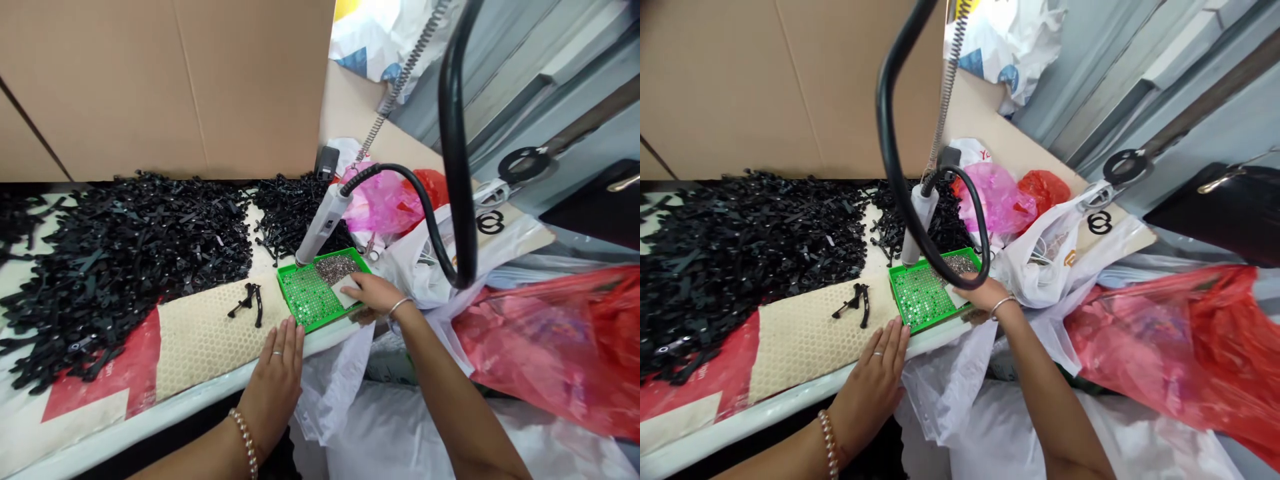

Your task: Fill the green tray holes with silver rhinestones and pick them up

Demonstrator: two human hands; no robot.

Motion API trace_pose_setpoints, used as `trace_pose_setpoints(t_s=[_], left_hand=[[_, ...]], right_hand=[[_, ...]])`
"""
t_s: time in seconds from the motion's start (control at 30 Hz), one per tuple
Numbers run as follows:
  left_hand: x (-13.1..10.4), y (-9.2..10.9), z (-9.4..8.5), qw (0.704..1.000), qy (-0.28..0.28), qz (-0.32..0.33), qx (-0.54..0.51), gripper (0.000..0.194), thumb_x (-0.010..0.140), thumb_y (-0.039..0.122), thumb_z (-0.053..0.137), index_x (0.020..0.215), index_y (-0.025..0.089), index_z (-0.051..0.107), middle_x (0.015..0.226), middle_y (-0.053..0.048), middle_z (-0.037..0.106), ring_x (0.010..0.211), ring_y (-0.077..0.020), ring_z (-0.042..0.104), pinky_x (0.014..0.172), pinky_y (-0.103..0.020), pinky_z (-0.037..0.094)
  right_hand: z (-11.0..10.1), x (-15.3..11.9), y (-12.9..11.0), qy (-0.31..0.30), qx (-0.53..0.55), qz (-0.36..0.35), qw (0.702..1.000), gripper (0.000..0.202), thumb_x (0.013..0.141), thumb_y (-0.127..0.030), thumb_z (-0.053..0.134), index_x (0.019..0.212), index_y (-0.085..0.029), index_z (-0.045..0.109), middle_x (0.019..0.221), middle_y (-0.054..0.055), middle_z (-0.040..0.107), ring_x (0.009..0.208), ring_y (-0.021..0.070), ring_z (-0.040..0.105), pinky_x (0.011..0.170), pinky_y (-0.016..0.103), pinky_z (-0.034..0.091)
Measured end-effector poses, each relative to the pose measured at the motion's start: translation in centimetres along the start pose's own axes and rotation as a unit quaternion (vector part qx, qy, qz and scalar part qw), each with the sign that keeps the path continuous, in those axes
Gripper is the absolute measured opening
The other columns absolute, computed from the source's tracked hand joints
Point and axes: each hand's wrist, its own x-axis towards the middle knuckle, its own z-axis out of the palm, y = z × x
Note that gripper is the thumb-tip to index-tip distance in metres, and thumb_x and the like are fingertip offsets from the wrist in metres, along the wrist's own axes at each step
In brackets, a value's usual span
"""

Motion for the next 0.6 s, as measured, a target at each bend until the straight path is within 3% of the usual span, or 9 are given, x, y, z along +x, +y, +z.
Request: trace_pose_setpoints(t_s=[0.13, 0.23, 0.37, 0.47, 0.6], left_hand=[[0.0, 0.1, 0.3, 1.0, -0.008, -0.001, -0.005, 0.065, 0.084, 0.034, 0.055, 0.135, -0.005, 0.043, 0.141, -0.029, 0.034, 0.134, -0.036, 0.031, 0.11, -0.047, 0.032], [0.0, 0.1, 0.4, 1.0, -0.005, -0.003, -0.004, 0.067, 0.084, 0.035, 0.055, 0.135, -0.006, 0.041, 0.141, -0.029, 0.034, 0.134, -0.0355, 0.031, 0.11, -0.047, 0.03], [0.0, 0.0, 0.1, 1.0, 0.003, -0.003, 0.003, 0.066, 0.084, 0.036, 0.056, 0.134, -0.005, 0.044, 0.14, -0.028, 0.036, 0.133, -0.0345, 0.033, 0.109, -0.045, 0.033], [0.0, 0.0, 0.0, 1.0, -0.001, -0.003, 0.01, 0.064, 0.084, 0.034, 0.057, 0.134, -0.003, 0.044, 0.141, -0.027, 0.036, 0.133, -0.0339, 0.033, 0.109, -0.045, 0.034], [0.1, 0.1, 0.1, 1.0, -0.012, 0.001, -0.001, 0.075, 0.08, 0.042, 0.063, 0.135, -0.004, 0.042, 0.141, -0.028, 0.034, 0.135, -0.036, 0.029, 0.11, -0.046, 0.033]], right_hand=[[-0.4, 0.1, 0.0, 0.042, -0.002, 0.026, 0.999, 0.026, 0.09, -0.042, 0.05, 0.085, -0.018, 0.058, 0.079, 0.004, 0.064, 0.072, 0.018, 0.057, 0.062, 0.025, 0.033], [1.0, 0.5, -2.9, 0.08, 0.0, -0.025, 0.996, 0.031, 0.092, -0.046, 0.045, 0.085, -0.018, 0.057, 0.082, 0.005, 0.065, 0.072, 0.0175, 0.056, 0.059, 0.025, 0.031], [2.4, 1.7, -6.0, 0.067, -0.006, -0.059, 0.996, 0.028, 0.091, -0.043, 0.045, 0.09, -0.018, 0.058, 0.09, 0.008, 0.067, 0.078, 0.0193, 0.059, 0.06, 0.026, 0.03], [2.1, 2.5, -5.0, 0.089, -0.016, -0.018, 0.996, 0.028, 0.091, -0.042, 0.045, 0.095, -0.017, 0.059, 0.093, 0.01, 0.067, 0.082, 0.0209, 0.06, 0.062, 0.026, 0.032], [0.8, 2.8, -1.5, 0.113, -0.031, 0.043, 0.992, 0.027, 0.091, -0.038, 0.046, 0.097, -0.015, 0.059, 0.094, 0.012, 0.067, 0.084, 0.0227, 0.061, 0.062, 0.027, 0.034]])
